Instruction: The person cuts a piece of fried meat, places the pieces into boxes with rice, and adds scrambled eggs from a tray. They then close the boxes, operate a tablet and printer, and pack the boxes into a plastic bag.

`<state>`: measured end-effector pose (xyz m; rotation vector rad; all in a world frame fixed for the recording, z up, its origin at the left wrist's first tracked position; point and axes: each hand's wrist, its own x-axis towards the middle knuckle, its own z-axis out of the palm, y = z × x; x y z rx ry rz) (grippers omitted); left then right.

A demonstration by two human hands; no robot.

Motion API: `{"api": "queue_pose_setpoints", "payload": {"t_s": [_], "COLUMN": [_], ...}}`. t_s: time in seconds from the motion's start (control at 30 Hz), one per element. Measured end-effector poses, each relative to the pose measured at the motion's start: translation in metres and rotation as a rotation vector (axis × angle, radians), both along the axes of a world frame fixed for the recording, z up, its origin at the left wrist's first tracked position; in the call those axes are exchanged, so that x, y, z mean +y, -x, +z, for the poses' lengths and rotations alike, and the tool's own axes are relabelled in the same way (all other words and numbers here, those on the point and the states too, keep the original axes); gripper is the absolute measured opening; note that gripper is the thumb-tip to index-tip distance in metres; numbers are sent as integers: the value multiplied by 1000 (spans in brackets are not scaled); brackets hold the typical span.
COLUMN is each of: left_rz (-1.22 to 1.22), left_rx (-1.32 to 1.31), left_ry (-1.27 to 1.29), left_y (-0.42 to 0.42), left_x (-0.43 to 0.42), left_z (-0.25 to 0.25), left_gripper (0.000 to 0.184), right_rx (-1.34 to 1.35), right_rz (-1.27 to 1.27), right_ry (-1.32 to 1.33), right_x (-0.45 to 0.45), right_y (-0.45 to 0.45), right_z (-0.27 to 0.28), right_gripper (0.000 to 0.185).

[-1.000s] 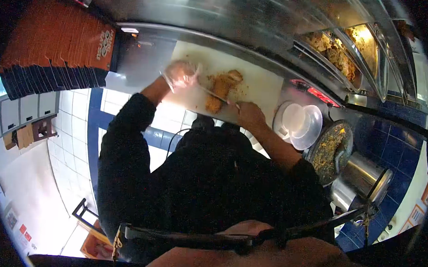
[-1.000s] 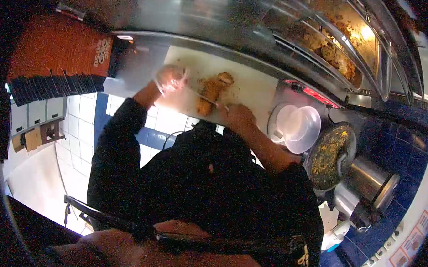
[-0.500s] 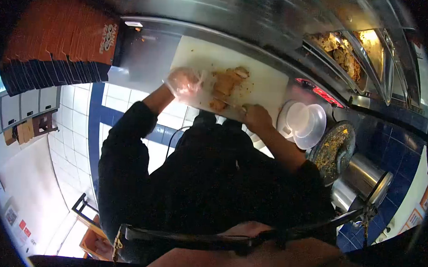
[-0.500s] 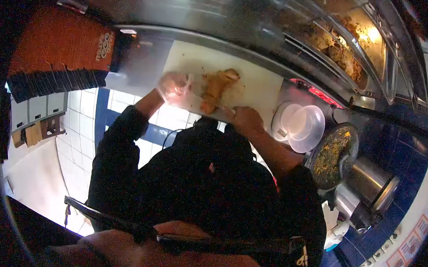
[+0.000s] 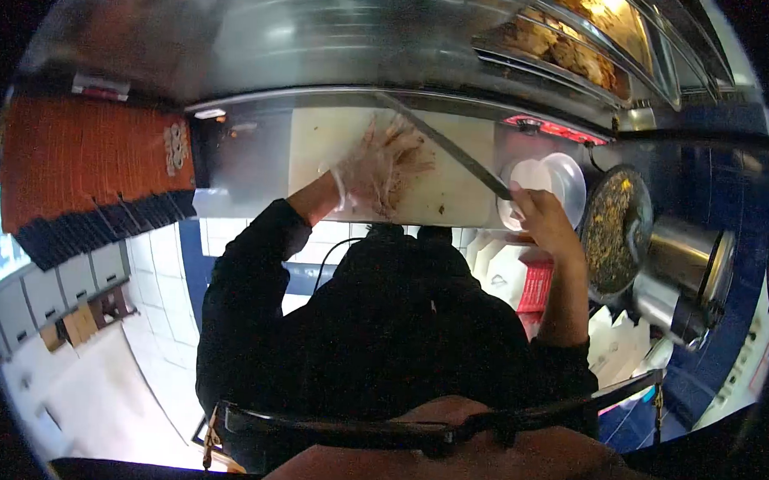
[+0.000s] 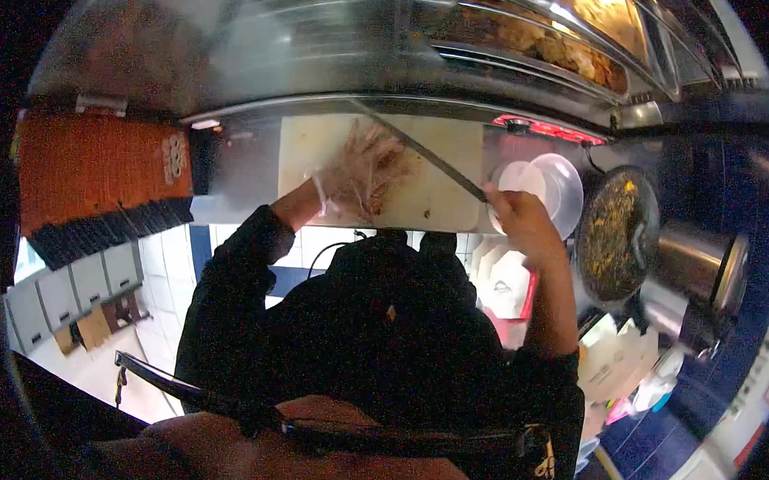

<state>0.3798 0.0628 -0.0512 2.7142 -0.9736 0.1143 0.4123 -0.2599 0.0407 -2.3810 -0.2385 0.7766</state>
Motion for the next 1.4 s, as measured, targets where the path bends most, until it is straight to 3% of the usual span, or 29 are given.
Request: {"api": "queue_pose_setpoints", "payload": {"t_s": [0.07, 0.2, 0.27, 0.33, 0.47, 0.57, 0.67, 0.7, 0.77, 0.8, 0.87, 0.93, 1.0, 1.07, 1.13, 1.2, 1.27, 1.3, 1.37, 1.4], "left_rz": [-166, -195, 91, 49, 168, -220, 663, 617, 50, 16, -23, 114, -170, -581, -474, -793, -1141, -1124, -1492, -1597], "left_rx": [183, 249, 392, 109, -37, -174, 727, 761, 1259, 1276, 1563, 1618, 2338, 2409, 2261, 2121, 1795, 1799, 800, 444], "left_ry": [-88, 53, 343, 185, 189, 47, 1706, 1687, 1836, 1819, 1794, 1672, 1458, 1128, 889, 475, 174, 154, -658, -942], "left_y": [-21, -11, 11, 22, 25, -3, -20, -29, -36, -37, -30, 7, 28, 63, 87, 113, 130, 143, 165, 172], "left_x": [-6, -9, 1, 3, -1, -4, -44, -71, -132, -171, -272, -374, -477, -575, -672, -763, -842, -860, -887, -901], "left_z": [-1, -53, -83, -70, -75, -91, -92, -77, -26, -13, 16, 63, 95, 135, 151, 154, 115, 112, 114, 91], "left_gripper": [105, 97, 83, 70, 48, 46, 47, 47, 47, 47, 48, 50, 50, 49, 50, 44, 44, 44, 37, 32], "right_rx": [165, 130, 160, 128, 12, -88, -174, -163, -161, -184, -243, -307, -328, -389, -480, -538, -484, -497, -525, -520], "right_rz": [-289, -557, -611, -744, -888, -1041, -1147, -1241, -1357, -1383, -1459, -1496, -1601, -1704, -1810, -1796, -1887, -1907, -1953, -1959], "right_ry": [-190, -230, -263, -256, -297, -295, -250, -276, -353, -357, -410, -420, -433, -510, -615, -590, -541, -581, -651, -672], "right_x": [-27, -53, -69, -82, -121, -139, -164, -172, -192, -202, -223, -250, -277, -303, -329, -352, -367, -374, -380, -383], "right_y": [21, 73, 95, 118, 173, 211, 258, 274, 307, 324, 362, 405, 447, 482, 521, 549, 569, 583, 596, 603], "right_z": [3, 25, 34, 35, 28, 40, 47, 48, 53, 57, 62, 64, 63, 65, 53, 49, 43, 32, 21, 16], "right_gripper": [53, 52, 52, 51, 52, 56, 59, 60, 60, 60, 54, 53, 52, 50, 47, 48, 49, 49, 49, 49]}}
